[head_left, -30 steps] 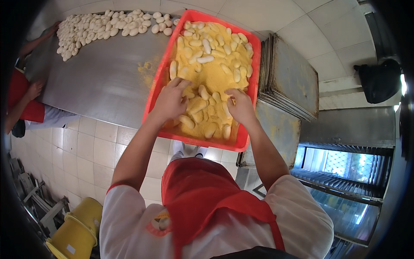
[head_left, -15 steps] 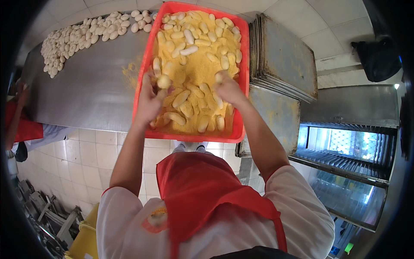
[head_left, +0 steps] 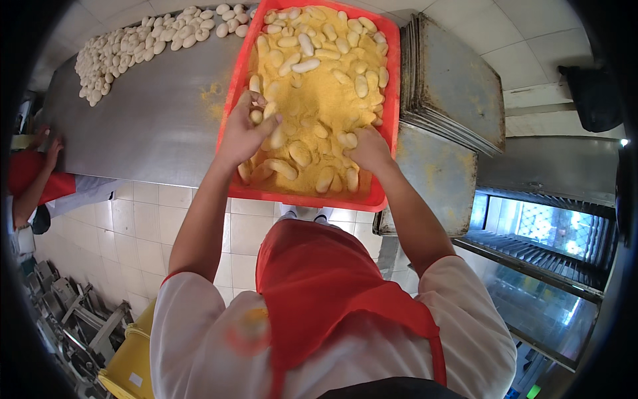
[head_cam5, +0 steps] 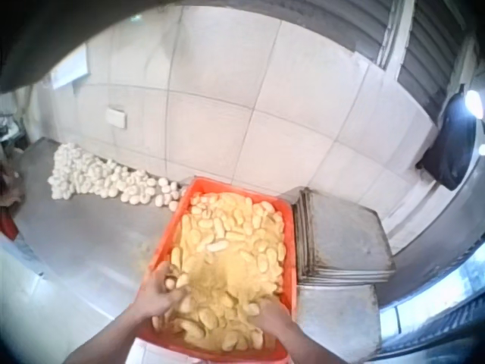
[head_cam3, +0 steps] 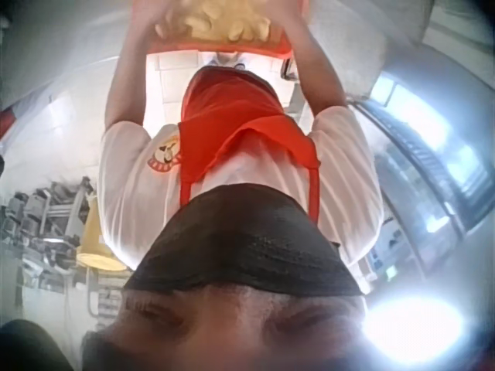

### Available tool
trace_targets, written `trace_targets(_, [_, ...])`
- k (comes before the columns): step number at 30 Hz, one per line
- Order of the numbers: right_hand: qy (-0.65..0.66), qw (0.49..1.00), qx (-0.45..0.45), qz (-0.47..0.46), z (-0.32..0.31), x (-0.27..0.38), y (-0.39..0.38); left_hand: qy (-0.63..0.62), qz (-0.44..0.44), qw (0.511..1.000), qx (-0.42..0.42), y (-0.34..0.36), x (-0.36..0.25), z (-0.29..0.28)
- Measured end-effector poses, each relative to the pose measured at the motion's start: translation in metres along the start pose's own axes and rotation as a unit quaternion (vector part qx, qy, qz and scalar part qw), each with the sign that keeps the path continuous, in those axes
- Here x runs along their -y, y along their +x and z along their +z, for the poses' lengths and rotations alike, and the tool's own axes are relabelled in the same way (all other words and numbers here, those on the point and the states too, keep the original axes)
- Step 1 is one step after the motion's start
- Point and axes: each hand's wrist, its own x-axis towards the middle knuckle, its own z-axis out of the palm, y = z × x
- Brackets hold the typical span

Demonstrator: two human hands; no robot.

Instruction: The person coats pieces of dough in a bin of cornmeal by hand and arranges them in rows on baking trays, then slides the loaded trays into a tall oven rack.

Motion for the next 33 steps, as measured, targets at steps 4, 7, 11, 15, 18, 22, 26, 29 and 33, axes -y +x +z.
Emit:
trace_targets(4, [0.290,0.955,0.017,0.051,-0.022,0.010,-0.005,0.477,0.027,0.847,0.231,-0.045,-0.039,0.011])
trace_targets(7, [0.456,0.888,-0.043,0.036,-0.021,0.010,-0.006,0.485,0.121,0.833,0.236,-0.057,0.005,0.017])
trace_targets(11, [0.217,0.970,-0.088,0.059,0.017,0.018,0.011,-0.006,-0.137,0.985,0.106,-0.051,-0.019,0.039])
trace_targets(15, [0.617,0.782,-0.066,0.061,-0.032,-0.024,-0.021,-0.160,-0.055,0.985,0.013,-0.051,-0.036,0.132])
trace_targets(18, [0.687,0.705,-0.115,0.131,-0.070,-0.124,-0.064,-0.120,-0.027,0.990,0.065,-0.033,-0.030,0.224])
trace_targets(22, [0.509,0.847,-0.058,0.142,-0.092,-0.245,-0.073,0.178,0.016,0.980,0.087,0.002,-0.007,0.337])
trace_targets(26, [0.267,0.960,-0.068,0.046,-0.066,-0.292,-0.039,0.437,-0.028,0.898,0.052,0.032,0.048,0.397])
trace_targets(29, [0.287,0.957,-0.024,0.042,-0.070,-0.311,-0.045,0.384,-0.015,0.921,-0.061,0.022,0.045,0.399])
trace_targets(33, [0.487,0.866,-0.042,0.104,-0.086,-0.370,-0.081,0.005,-0.162,0.987,0.001,0.008,0.015,0.428])
